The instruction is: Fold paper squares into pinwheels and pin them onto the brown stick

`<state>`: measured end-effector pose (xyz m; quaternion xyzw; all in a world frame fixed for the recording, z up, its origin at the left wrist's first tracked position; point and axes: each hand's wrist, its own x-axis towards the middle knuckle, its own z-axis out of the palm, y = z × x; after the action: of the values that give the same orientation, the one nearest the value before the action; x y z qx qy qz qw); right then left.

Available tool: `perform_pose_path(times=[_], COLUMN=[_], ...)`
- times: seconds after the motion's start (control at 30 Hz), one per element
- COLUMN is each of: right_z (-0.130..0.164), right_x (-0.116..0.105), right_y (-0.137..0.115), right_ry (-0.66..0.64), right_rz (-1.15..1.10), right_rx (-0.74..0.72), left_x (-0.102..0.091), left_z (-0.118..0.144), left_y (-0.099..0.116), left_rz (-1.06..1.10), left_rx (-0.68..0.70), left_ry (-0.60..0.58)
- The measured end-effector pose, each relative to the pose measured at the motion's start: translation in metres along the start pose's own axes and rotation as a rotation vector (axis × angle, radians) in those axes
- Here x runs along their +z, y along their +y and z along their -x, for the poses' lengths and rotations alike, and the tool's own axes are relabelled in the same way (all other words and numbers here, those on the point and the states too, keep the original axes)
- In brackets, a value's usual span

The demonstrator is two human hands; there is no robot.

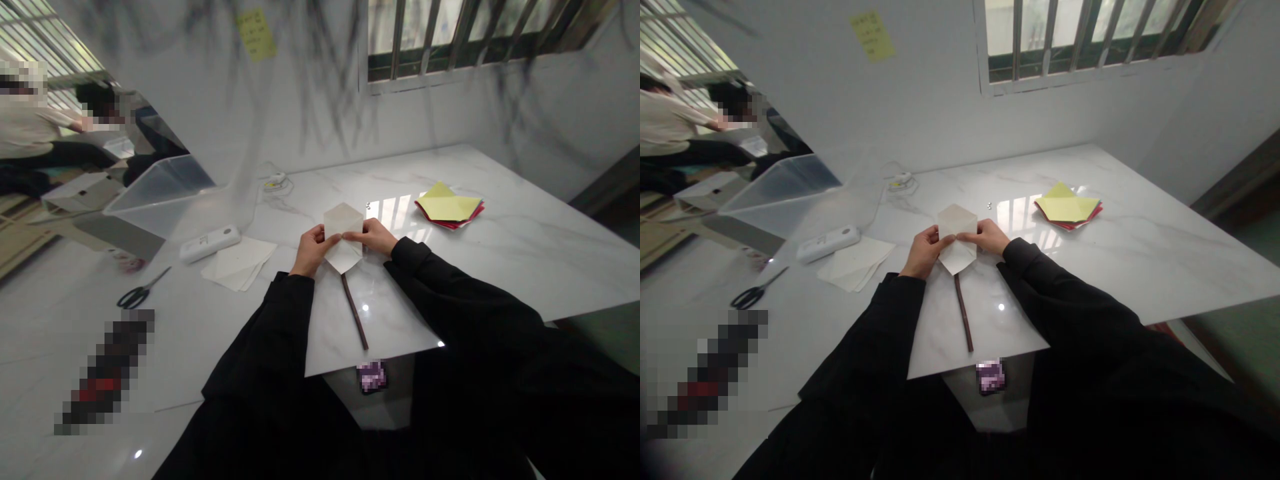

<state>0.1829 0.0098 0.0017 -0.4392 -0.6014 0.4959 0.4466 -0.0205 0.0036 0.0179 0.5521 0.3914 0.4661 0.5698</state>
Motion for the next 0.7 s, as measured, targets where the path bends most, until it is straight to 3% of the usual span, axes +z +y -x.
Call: perform_pose_path(times=[0.13,0.27,0.4,0.53,0.7], right_z=[0.0,-0.004,-0.009,-0.012,-0.012], right_x=[0.001,0.0,-0.004,-0.004,-0.004], right_y=[-0.002,0.001,0.009,0.013,0.012], right_ry=[0.04,0.201,0.345,0.393,0.408], right_rz=[-0.044,-0.072,-0.126,-0.191,-0.201], right_rx=[-0.005,0.025,0.05,0.047,0.063], left_x=[-0.001,-0.006,-0.008,-0.006,-0.005], left_z=[-0.003,-0.006,-0.005,0.001,0.005], left_y=[0.001,0.002,0.002,0.002,0.004], left_rz=[0.034,0.049,-0.247,-0.536,-0.617], left_rx=[-0.026,-0.028,0.123,0.343,0.398], left_ry=[0.03,0.109,0.142,0.057,-0.045])
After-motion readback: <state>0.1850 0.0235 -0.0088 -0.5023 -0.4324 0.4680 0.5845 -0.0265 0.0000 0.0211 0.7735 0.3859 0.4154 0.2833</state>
